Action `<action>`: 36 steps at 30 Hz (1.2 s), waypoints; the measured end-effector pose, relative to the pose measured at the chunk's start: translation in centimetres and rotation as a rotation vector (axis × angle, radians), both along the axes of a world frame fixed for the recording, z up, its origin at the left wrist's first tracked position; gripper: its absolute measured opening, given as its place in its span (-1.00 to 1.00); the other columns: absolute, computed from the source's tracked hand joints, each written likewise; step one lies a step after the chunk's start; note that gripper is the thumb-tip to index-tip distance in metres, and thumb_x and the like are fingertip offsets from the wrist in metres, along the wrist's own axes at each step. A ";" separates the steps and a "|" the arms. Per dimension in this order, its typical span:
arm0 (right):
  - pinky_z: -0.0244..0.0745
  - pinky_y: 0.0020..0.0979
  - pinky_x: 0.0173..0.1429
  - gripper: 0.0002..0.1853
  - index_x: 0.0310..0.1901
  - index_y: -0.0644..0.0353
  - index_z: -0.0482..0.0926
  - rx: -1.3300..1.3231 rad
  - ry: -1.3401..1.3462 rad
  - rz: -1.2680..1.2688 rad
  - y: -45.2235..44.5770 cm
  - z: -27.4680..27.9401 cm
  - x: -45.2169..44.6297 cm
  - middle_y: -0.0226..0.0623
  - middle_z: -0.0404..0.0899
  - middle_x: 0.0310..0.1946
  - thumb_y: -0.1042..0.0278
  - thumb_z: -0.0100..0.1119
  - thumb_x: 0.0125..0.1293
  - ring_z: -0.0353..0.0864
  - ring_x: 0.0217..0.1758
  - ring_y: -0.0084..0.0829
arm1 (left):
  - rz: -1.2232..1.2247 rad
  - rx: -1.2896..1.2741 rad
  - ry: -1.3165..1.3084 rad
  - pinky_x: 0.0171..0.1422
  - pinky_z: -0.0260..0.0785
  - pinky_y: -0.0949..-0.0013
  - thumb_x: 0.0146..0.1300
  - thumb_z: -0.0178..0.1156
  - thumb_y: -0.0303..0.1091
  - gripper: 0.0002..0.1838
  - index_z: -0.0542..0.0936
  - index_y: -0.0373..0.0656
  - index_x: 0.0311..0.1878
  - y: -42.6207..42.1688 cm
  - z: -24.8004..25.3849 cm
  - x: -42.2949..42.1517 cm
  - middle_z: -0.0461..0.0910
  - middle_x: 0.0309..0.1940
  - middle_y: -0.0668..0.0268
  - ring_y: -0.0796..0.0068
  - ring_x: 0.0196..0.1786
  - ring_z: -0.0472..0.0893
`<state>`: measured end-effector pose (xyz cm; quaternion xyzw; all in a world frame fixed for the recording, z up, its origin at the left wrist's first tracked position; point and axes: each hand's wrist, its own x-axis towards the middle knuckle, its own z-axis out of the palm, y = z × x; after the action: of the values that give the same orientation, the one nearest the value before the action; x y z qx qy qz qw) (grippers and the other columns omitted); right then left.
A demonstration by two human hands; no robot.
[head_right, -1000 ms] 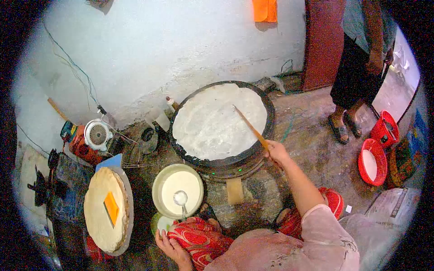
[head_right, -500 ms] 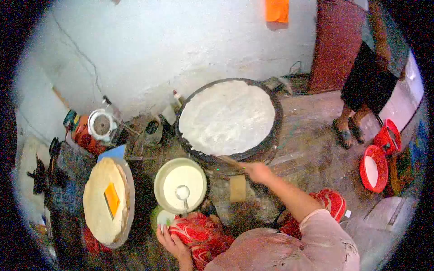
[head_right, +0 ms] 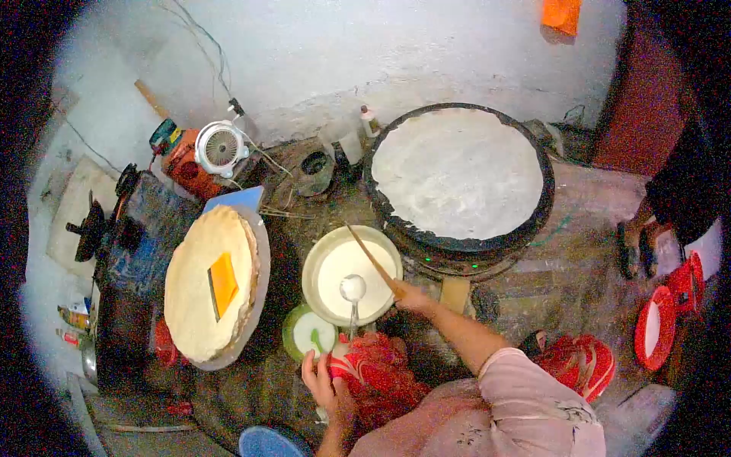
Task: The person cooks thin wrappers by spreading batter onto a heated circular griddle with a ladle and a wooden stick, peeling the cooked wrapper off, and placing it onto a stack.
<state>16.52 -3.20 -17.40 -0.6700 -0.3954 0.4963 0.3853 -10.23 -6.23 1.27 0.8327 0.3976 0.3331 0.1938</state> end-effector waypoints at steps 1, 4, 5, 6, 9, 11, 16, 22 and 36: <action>0.40 -0.40 0.10 -0.13 0.37 0.05 0.00 -0.005 -0.002 -0.013 -0.1 -0.3 -0.1 -0.16 0.43 0.11 0.43 0.26 0.03 0.50 0.04 -0.36 | -0.002 -0.013 -0.020 0.32 -0.03 0.01 0.34 -0.17 -0.05 -0.45 0.35 -0.41 0.12 0.1 -0.1 -0.3 0.20 0.20 -0.09 -0.07 0.27 0.16; 0.19 -0.38 0.32 -0.09 0.39 -0.01 -0.05 0.055 0.047 0.072 -0.9 1.2 -1.1 -0.17 0.12 0.33 0.50 0.26 0.04 0.16 0.36 -0.34 | -0.016 -0.056 -0.138 0.32 -0.02 0.06 0.33 -0.12 0.00 -0.40 0.33 -0.43 0.13 0.8 0.3 -0.8 0.14 0.24 -0.09 -0.04 0.29 0.14; 0.19 -0.38 0.32 -0.09 0.39 -0.01 -0.05 0.048 0.043 0.068 -1.1 -1.6 -1.1 -0.17 0.12 0.33 0.50 0.26 0.04 0.16 0.36 -0.34 | 0.002 -0.101 -0.183 0.33 -0.01 0.08 0.32 -0.10 -0.01 -0.41 0.33 -0.43 0.14 1.1 0.6 -0.9 0.13 0.24 -0.09 -0.04 0.29 0.14; 0.15 -0.38 0.33 -0.12 0.39 0.02 -0.05 0.093 0.202 -0.028 -1.4 -7.0 -1.0 -0.18 0.07 0.35 0.52 0.23 0.07 0.13 0.37 -0.33 | 0.008 -0.123 -0.127 0.32 0.02 0.10 0.30 -0.03 -0.11 -0.46 0.32 -0.40 0.15 1.9 0.5 -1.5 0.11 0.26 -0.06 -0.01 0.30 0.14; 0.15 -0.35 0.35 -0.21 0.36 0.07 0.03 0.093 -0.105 0.066 -2.7 -13.9 0.7 -0.19 0.01 0.37 0.58 0.17 0.11 0.14 0.36 -0.31 | 0.031 0.114 -0.138 0.27 0.11 0.06 0.19 0.08 -0.32 -0.54 0.37 -0.37 0.12 6.3 0.4 -1.8 0.16 0.26 -0.01 0.00 0.27 0.17; 0.34 -0.35 0.21 -0.40 0.24 0.14 0.29 -0.014 -0.133 0.007 -4.6 -4.6 0.1 -0.20 0.43 0.11 0.50 0.15 0.11 0.41 0.15 -0.36 | 0.195 0.291 0.072 0.26 0.11 0.01 0.16 0.11 -0.36 -0.54 0.38 -0.32 0.12 11.2 0.5 -2.8 0.21 0.23 -0.02 -0.06 0.25 0.19; 0.45 -0.36 -0.16 -0.58 0.07 0.15 0.48 -0.091 -0.196 0.010 -10.2 -13.5 2.0 -0.31 0.54 -0.38 0.40 0.07 0.12 0.52 -0.32 -0.41 | 0.516 0.488 0.277 0.22 0.12 -0.09 0.15 0.18 -0.23 -0.48 0.39 -0.30 0.13 24.9 -1.1 -6.2 0.25 0.19 -0.07 -0.13 0.25 0.18; 0.47 -0.37 -0.10 -0.62 0.08 0.28 0.46 -0.173 0.004 -0.022 -13.5 -6.9 1.0 -0.26 0.58 -0.19 0.47 -0.01 0.19 0.53 -0.22 -0.39 | 0.629 0.047 0.649 -0.09 0.33 -0.02 0.09 0.16 0.08 -0.50 0.55 -0.26 -0.25 29.9 0.0 -6.5 0.54 -0.26 -0.02 0.02 -0.16 0.53; 0.43 -0.37 0.03 -0.59 0.03 0.20 0.38 0.289 -0.343 -0.109 -8.5 13.4 -2.0 -0.15 0.50 -0.06 0.29 0.22 0.17 0.53 -0.05 -0.36 | 0.222 0.732 0.363 -0.40 0.39 0.17 -0.06 0.09 -0.58 -0.80 0.56 -0.24 -0.30 21.0 9.0 -4.3 0.53 -0.52 0.11 0.11 -0.46 0.54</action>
<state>14.49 -11.69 -4.00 -0.7028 -0.4854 0.2916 0.4307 -14.56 14.78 10.22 0.8438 0.3682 0.3191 -0.2250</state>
